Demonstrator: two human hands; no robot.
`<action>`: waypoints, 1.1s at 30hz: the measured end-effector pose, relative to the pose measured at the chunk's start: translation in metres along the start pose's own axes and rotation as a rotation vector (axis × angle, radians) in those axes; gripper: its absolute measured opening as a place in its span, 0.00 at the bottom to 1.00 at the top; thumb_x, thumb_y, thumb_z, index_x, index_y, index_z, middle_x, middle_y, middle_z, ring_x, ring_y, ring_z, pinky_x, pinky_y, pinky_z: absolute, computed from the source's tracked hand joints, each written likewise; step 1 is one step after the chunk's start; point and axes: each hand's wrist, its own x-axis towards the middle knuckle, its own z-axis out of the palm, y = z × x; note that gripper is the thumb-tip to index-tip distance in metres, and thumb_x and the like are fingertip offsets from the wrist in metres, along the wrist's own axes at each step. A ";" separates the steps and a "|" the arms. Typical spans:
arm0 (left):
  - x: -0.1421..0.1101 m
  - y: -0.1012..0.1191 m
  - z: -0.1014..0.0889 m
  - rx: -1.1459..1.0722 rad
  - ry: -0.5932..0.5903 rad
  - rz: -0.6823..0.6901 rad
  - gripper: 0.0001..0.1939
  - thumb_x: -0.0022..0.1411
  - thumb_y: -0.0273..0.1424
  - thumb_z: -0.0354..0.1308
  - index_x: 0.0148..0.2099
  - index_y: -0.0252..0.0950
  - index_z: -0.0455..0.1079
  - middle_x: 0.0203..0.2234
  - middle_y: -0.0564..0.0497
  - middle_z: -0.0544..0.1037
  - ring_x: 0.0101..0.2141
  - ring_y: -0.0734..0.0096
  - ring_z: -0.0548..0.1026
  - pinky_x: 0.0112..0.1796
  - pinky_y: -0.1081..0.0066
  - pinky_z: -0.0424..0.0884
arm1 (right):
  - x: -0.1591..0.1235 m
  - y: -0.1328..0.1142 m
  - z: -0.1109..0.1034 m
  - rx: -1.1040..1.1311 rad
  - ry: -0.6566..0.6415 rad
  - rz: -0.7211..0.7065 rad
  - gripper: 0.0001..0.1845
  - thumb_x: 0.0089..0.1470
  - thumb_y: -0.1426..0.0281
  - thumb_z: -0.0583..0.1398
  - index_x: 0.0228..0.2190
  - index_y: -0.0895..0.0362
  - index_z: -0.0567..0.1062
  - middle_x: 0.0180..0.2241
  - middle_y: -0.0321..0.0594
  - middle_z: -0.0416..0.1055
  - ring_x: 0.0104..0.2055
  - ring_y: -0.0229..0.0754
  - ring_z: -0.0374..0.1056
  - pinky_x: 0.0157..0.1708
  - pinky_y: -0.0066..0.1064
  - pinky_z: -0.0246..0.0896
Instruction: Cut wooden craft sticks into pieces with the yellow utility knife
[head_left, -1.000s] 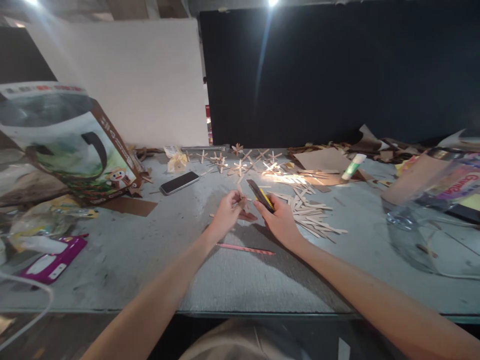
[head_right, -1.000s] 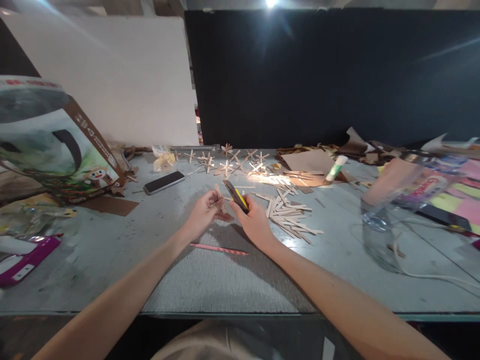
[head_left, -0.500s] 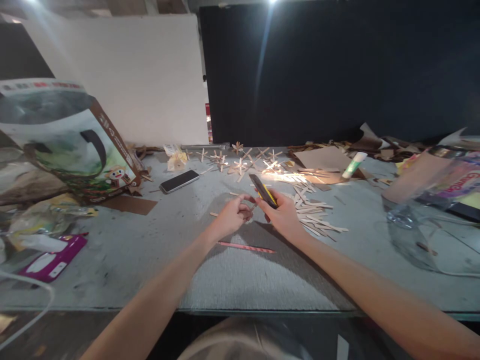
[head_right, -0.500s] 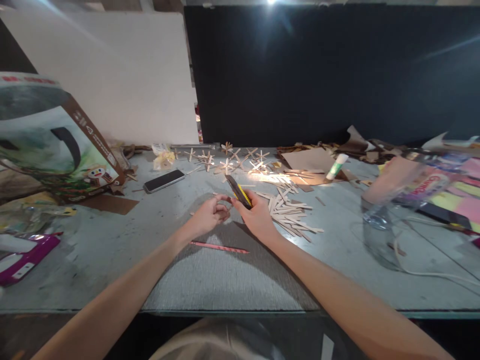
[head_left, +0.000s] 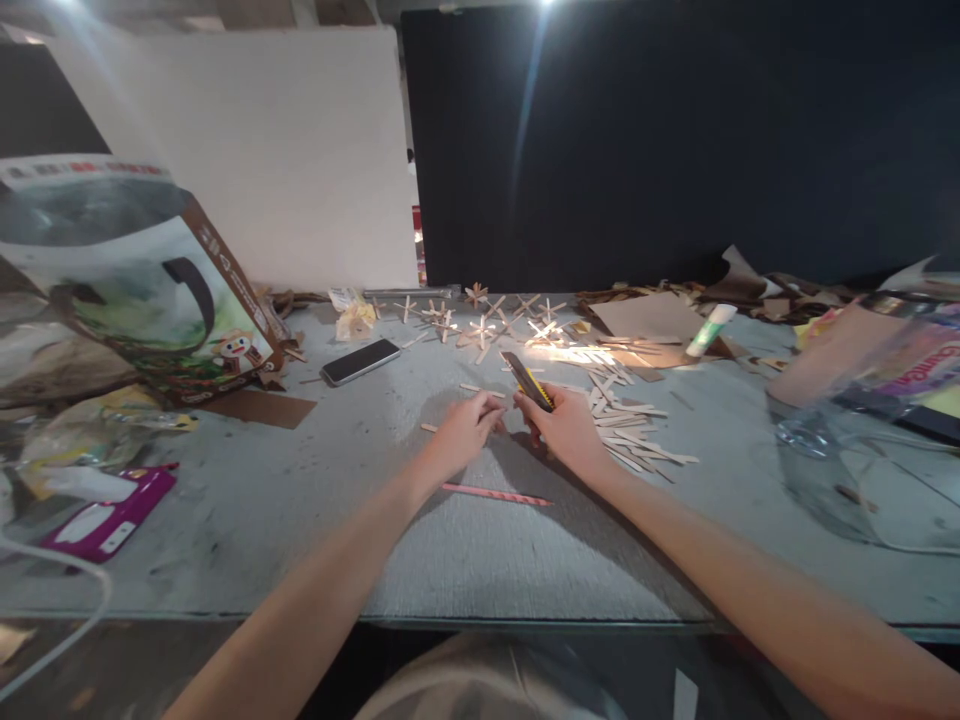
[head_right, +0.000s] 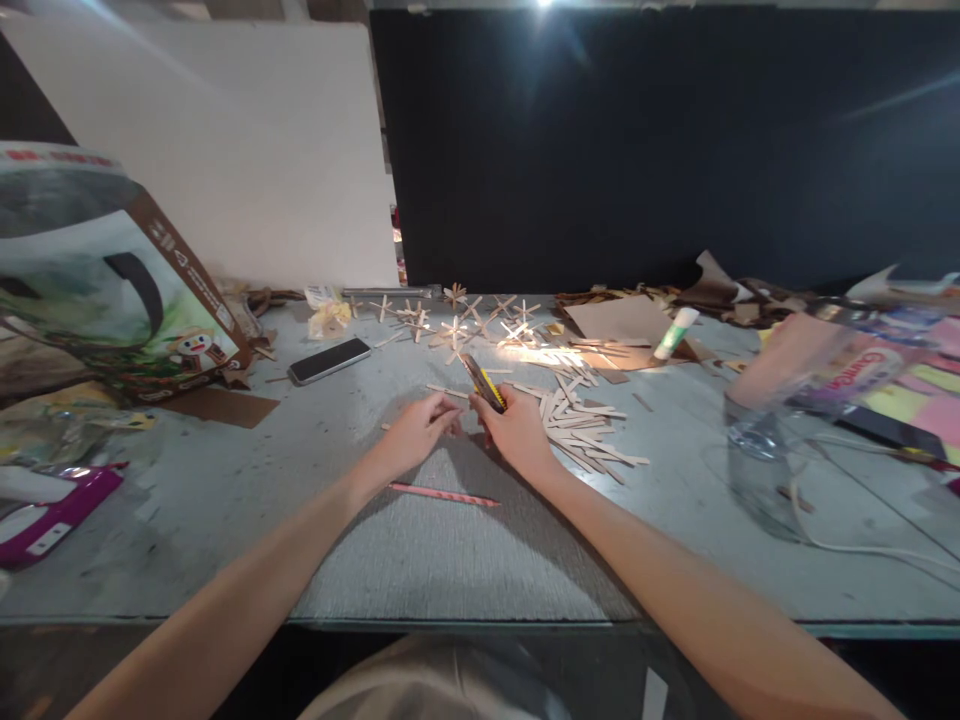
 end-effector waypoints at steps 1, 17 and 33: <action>0.002 -0.003 -0.001 0.037 0.044 0.000 0.07 0.66 0.29 0.53 0.37 0.38 0.72 0.29 0.51 0.80 0.31 0.67 0.77 0.36 0.70 0.68 | -0.001 -0.001 0.000 -0.040 0.001 -0.014 0.20 0.55 0.50 0.58 0.27 0.55 0.69 0.16 0.29 0.63 0.14 0.36 0.60 0.17 0.27 0.53; 0.008 -0.033 -0.009 0.335 0.203 -0.051 0.07 0.59 0.25 0.63 0.32 0.38 0.82 0.28 0.48 0.82 0.31 0.64 0.77 0.36 0.69 0.69 | -0.030 -0.012 0.006 -0.855 -0.221 -0.185 0.27 0.65 0.70 0.49 0.63 0.51 0.65 0.29 0.43 0.79 0.28 0.48 0.74 0.27 0.31 0.55; 0.014 -0.035 -0.013 0.426 0.163 -0.024 0.07 0.58 0.26 0.62 0.31 0.37 0.82 0.26 0.48 0.81 0.29 0.67 0.75 0.34 0.70 0.68 | -0.035 -0.015 0.010 -0.868 -0.279 -0.178 0.29 0.65 0.72 0.48 0.66 0.53 0.62 0.36 0.49 0.82 0.34 0.48 0.77 0.32 0.31 0.61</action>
